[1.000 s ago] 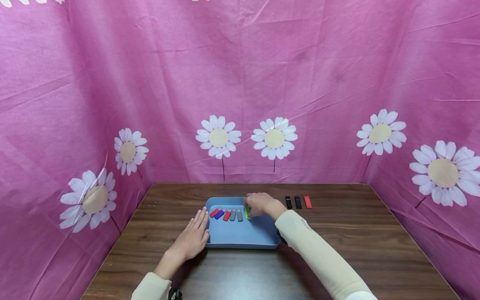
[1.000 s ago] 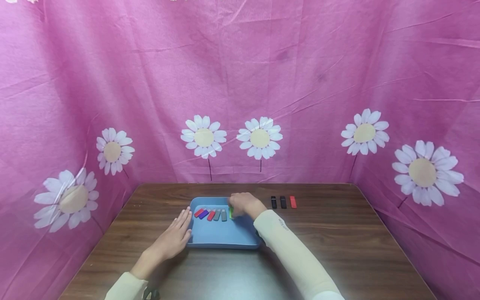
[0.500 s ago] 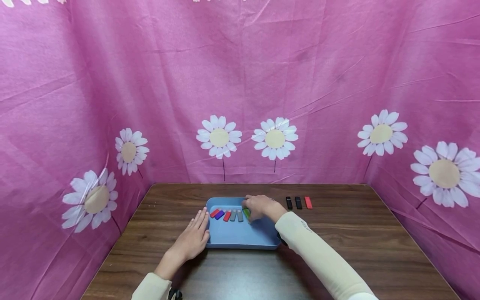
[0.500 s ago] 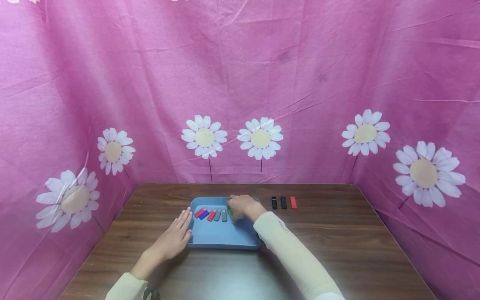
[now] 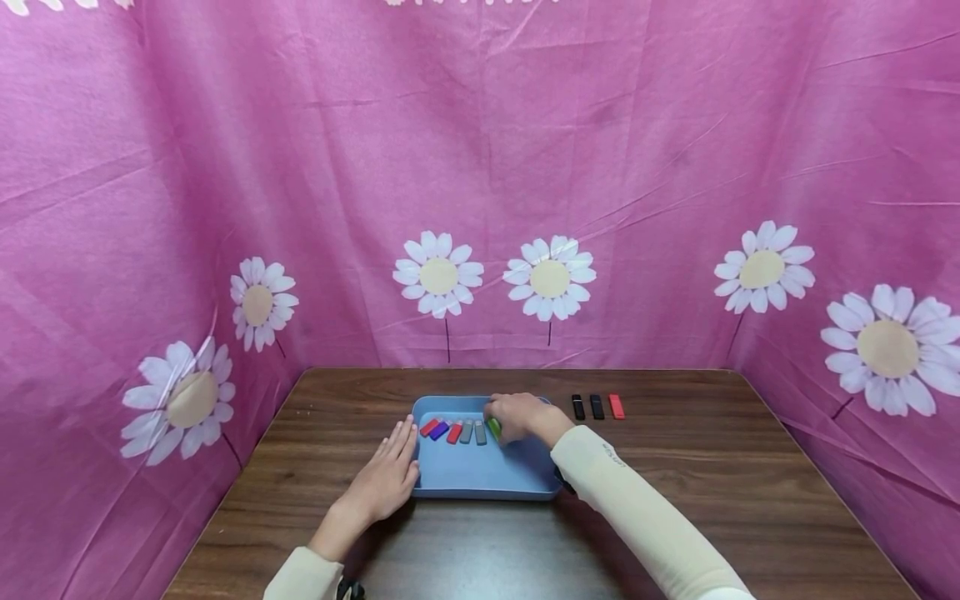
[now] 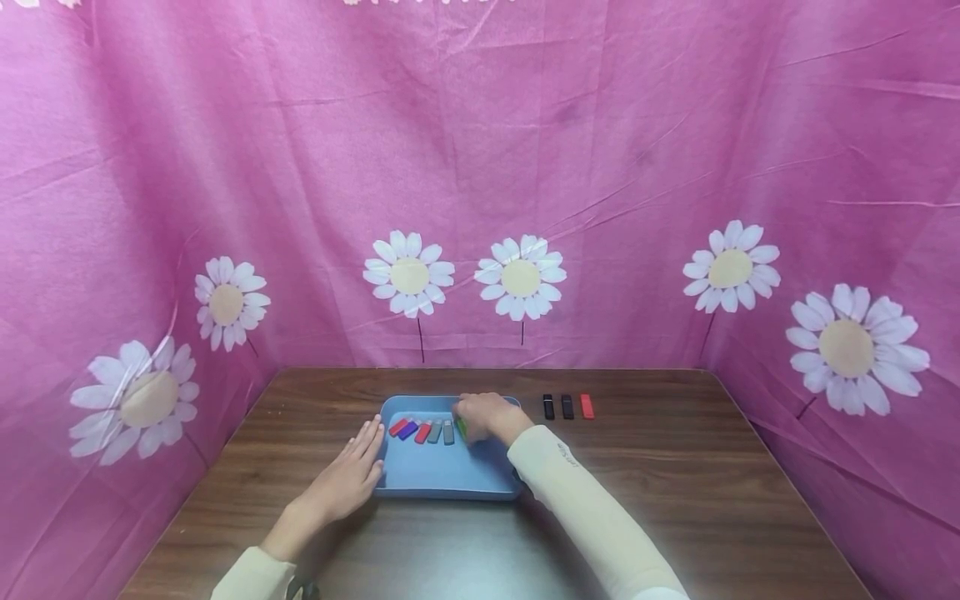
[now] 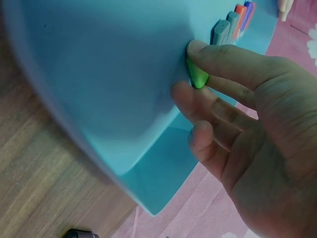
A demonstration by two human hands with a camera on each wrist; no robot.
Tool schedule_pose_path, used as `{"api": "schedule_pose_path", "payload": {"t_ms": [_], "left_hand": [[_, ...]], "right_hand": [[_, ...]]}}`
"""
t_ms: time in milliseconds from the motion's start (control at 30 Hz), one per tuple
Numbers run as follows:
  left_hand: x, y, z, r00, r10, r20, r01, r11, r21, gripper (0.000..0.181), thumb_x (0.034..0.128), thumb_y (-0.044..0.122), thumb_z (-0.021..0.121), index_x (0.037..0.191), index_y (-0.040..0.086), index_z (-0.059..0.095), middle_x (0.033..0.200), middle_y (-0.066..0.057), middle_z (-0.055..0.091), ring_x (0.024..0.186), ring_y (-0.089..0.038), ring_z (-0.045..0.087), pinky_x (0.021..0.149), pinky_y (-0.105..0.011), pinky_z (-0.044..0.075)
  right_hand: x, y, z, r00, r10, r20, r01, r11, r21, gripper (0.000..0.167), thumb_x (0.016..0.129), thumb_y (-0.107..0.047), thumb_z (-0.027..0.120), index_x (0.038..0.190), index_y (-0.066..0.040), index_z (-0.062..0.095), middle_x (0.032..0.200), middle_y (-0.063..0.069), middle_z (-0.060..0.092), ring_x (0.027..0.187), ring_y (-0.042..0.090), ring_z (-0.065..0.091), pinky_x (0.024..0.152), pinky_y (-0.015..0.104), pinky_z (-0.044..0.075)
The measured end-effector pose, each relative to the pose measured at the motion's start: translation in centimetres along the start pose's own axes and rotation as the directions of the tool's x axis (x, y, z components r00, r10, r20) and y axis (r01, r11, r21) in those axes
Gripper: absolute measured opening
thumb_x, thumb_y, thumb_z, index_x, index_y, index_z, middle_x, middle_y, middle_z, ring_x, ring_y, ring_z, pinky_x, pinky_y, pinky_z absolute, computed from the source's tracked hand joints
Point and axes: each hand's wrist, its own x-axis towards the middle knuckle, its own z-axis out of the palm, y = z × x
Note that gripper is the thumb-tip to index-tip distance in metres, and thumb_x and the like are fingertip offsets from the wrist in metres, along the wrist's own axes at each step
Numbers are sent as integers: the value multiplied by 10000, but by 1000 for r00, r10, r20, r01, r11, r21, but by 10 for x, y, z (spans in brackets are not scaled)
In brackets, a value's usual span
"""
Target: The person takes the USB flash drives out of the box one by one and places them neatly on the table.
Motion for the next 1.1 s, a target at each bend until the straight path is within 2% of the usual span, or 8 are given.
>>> {"api": "schedule_pose_path", "payload": {"t_ms": [267, 400, 567, 700, 900, 1100], "left_hand": [[1, 1, 0, 1000, -21, 9, 21, 999, 34, 593, 1091, 179, 517, 1587, -118, 382, 1723, -261, 304, 1596, -454, 308, 1268, -627, 331], [1, 3, -3, 997, -49, 56, 47, 998, 39, 596, 1114, 199, 492, 1610, -100, 350, 1746, -241, 259, 1623, -432, 260, 1295, -608, 300], [2, 5, -5, 994, -66, 84, 63, 997, 38, 598, 1125, 210, 480, 1620, -92, 334, 1753, -235, 242, 1630, -427, 246, 1304, -603, 286], [2, 6, -7, 995, -65, 82, 61, 997, 39, 594, 1127, 209, 481, 1617, -95, 340, 1750, -239, 249, 1628, -431, 250, 1301, -606, 291], [2, 5, -5, 996, -59, 71, 56, 998, 41, 590, 1125, 201, 485, 1610, -105, 345, 1744, -249, 259, 1624, -436, 257, 1298, -612, 294], [1, 4, -4, 997, -54, 63, 52, 998, 42, 591, 1123, 196, 488, 1609, -107, 345, 1742, -252, 260, 1623, -438, 259, 1297, -611, 294]], "right_hand": [[0, 2, 0, 1000, -11, -16, 11, 1000, -4, 443, 904, -273, 856, 1331, -223, 748, 1392, 38, 668, 1137, 198, 660, 1108, 473, 554], [-2, 3, -1, 999, -27, -33, 27, 1000, -11, 445, 892, -290, 872, 1316, -218, 760, 1325, 27, 682, 1052, 174, 648, 1062, 439, 577], [-4, 6, -3, 998, -48, -50, 48, 999, -1, 462, 878, -309, 886, 1314, -213, 767, 1243, 0, 674, 980, 144, 618, 1010, 408, 590], [-6, 8, -4, 996, -62, -66, 62, 998, -3, 475, 869, -326, 891, 1312, -206, 769, 1218, -6, 665, 949, 138, 613, 975, 402, 592], [-11, 11, -7, 992, -88, -91, 88, 996, 0, 489, 872, -328, 891, 1322, -183, 764, 1278, 14, 673, 1003, 161, 660, 1004, 426, 595], [-18, 15, -12, 990, -92, -111, 97, 994, 41, 481, 890, -314, 877, 1332, -163, 761, 1311, 30, 672, 1000, 176, 663, 993, 442, 596]]}}
